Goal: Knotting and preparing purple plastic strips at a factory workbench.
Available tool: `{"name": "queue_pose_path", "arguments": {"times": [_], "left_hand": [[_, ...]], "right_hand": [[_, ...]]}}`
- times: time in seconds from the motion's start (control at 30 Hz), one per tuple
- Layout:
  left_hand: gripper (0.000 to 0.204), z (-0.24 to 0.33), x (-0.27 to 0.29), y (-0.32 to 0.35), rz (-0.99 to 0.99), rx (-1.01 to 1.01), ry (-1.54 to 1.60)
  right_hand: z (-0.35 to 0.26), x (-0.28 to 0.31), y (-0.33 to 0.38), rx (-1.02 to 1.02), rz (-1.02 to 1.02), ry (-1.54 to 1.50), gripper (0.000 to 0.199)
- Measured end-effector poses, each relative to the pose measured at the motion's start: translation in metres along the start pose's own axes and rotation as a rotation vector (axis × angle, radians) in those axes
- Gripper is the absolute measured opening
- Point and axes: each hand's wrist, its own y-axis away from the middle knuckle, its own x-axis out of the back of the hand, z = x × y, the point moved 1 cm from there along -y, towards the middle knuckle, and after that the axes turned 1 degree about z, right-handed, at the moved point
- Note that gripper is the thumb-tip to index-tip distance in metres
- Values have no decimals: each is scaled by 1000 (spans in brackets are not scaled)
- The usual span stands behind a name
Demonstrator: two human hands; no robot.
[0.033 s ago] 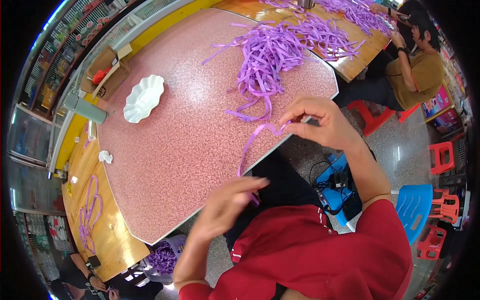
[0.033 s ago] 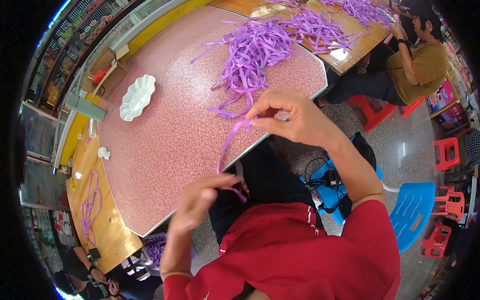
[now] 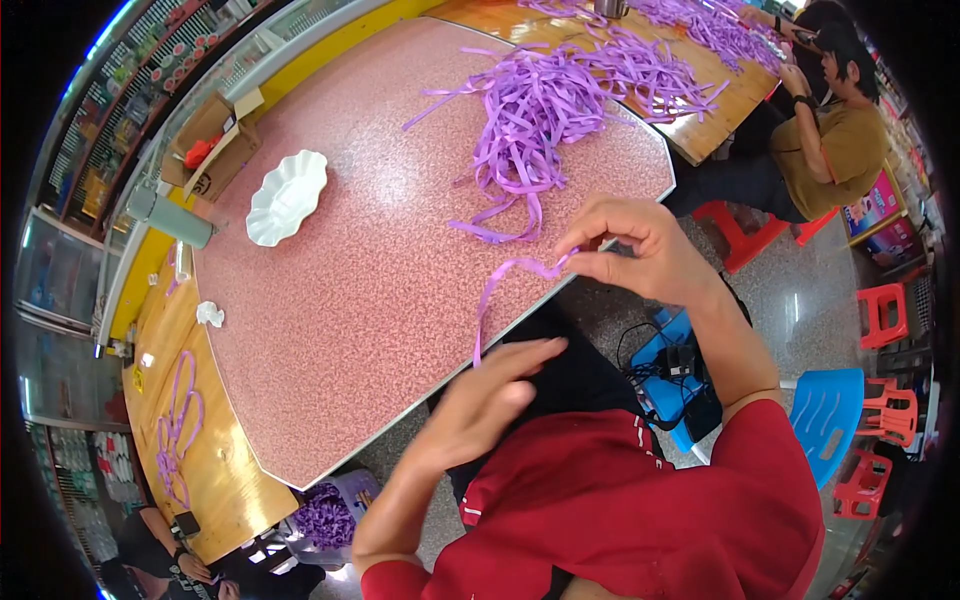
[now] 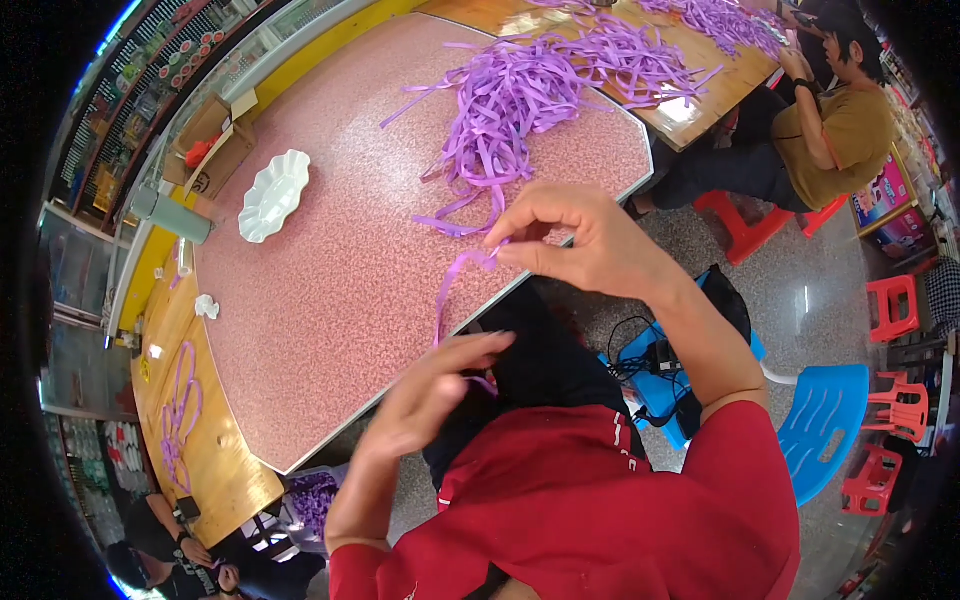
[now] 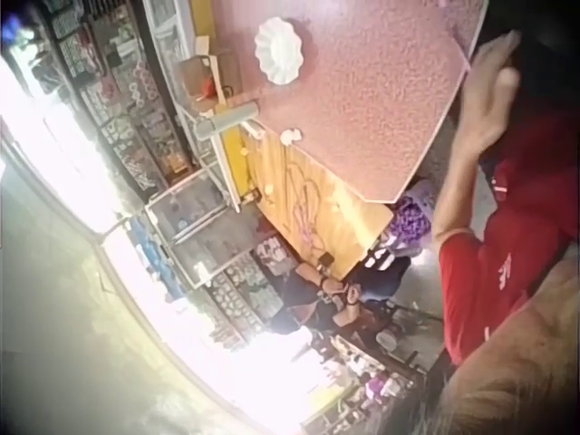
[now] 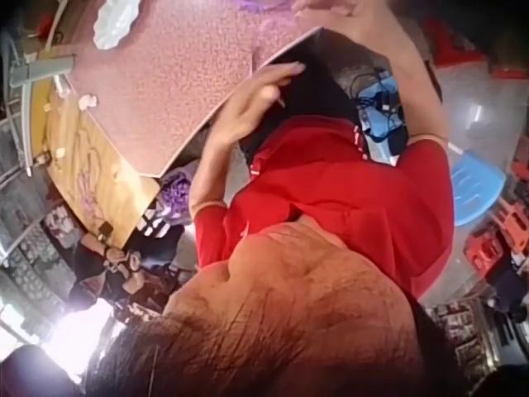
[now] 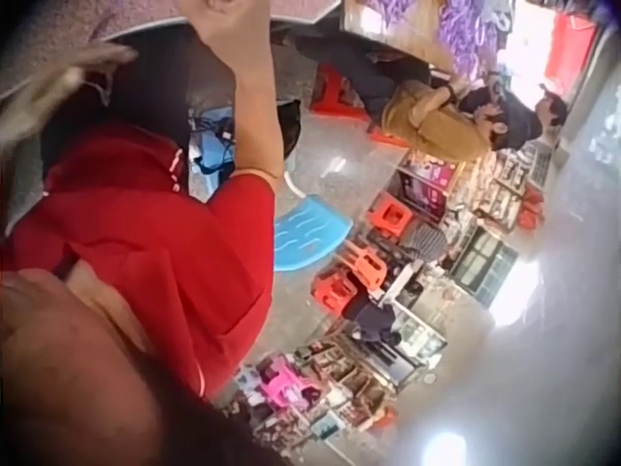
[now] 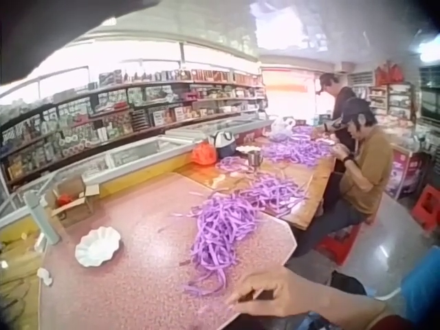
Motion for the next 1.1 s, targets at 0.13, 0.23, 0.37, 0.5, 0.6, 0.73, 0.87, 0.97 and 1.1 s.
{"name": "queue_pose_path", "arguments": {"times": [0.13,0.23,0.37,0.5,0.6,0.73,0.87,0.97,1.1], "left_hand": [[86,-42,-62,-42,-18,-112,346],[88,-57,-75,-64,118,-253,480],[80,-37,-76,-72,337,-354,684],[71,-28,-70,-75,400,-360,607],[79,-15,-74,-76,448,-235,580],[73,-29,-64,-73,394,-314,625],[66,-22,-61,-72,380,-305,756],[62,-20,-62,-72,379,-307,777],[60,-18,-67,-72,432,-264,765]], "right_hand": [[-15,-14,6,-87,-5,-171,13],[-13,-19,17,-124,30,-198,14],[-10,-29,25,-305,109,-510,14],[-3,-37,27,-322,141,-622,17],[-1,-42,28,-323,114,-727,17],[3,-43,30,-282,82,-828,18],[5,-47,33,-244,94,-827,21],[1,-52,34,-173,124,-803,21],[7,-60,38,-194,166,-823,22]]}}
